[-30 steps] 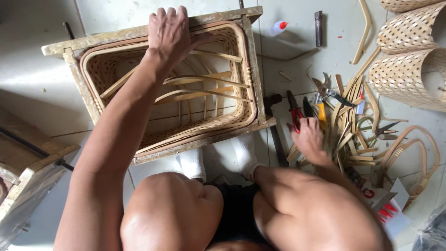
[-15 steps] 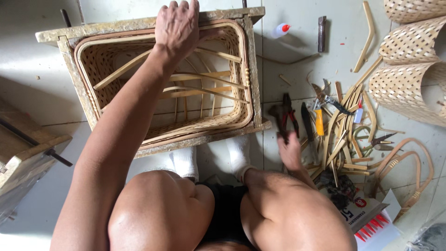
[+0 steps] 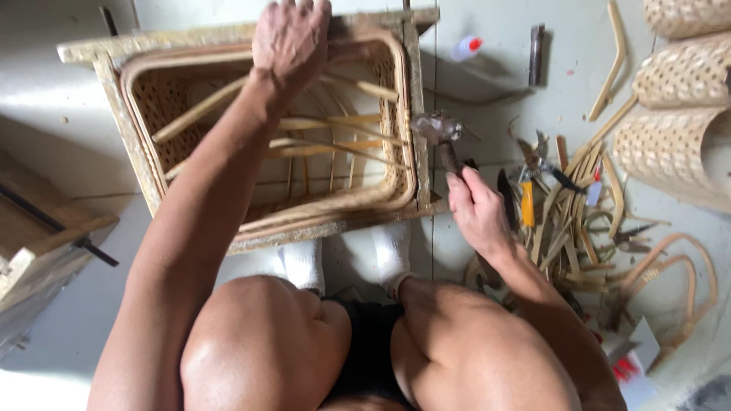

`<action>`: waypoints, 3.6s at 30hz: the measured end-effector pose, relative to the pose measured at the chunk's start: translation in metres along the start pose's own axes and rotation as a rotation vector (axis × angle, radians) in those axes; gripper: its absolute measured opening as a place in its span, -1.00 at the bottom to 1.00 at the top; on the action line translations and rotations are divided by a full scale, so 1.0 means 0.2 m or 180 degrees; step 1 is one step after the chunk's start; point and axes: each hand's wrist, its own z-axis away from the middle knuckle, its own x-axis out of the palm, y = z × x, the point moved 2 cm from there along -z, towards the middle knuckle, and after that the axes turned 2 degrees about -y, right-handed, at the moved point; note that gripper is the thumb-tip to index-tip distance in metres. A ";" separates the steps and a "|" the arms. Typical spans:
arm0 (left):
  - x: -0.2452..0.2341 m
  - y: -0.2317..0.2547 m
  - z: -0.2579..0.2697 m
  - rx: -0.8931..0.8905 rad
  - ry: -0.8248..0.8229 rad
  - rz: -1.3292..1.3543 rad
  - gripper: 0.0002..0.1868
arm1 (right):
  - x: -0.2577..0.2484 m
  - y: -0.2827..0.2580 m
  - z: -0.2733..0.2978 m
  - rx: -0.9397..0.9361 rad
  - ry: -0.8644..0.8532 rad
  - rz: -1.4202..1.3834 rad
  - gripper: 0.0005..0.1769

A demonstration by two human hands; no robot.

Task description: The person weaves a rectangular basket by inserting thin bamboo strips into a wooden mold. They use a hammer and pliers to secure and trim the strips, working on the basket's rim and sides.

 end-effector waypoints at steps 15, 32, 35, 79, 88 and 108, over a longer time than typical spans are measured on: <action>-0.03 0.00 0.00 -0.0022 -0.0173 0.0049 0.00 | -0.04 -0.15 -0.24 0.0443 -0.0034 -0.0679 -0.69; -0.09 0.02 0.01 -0.0238 -0.0463 0.0145 -0.01 | -0.08 -0.45 -0.75 0.0047 -0.0364 0.0010 -0.63; -0.04 0.01 0.00 -0.0245 -0.0571 0.0044 -0.02 | -0.04 -0.45 -0.81 0.0105 -0.0437 -0.0020 -0.65; -0.20 -0.23 1.99 -0.3358 0.0860 0.4435 -0.28 | 0.21 0.87 0.76 0.1183 0.0453 0.1501 -0.50; -0.12 -0.02 2.18 -0.3862 0.2746 0.3017 -0.52 | 0.15 0.79 0.51 0.0620 0.1430 0.0589 -0.63; 0.03 0.21 1.93 -0.4256 0.2510 0.5661 -0.65 | -0.03 0.82 0.41 0.1816 0.0083 0.1762 -0.31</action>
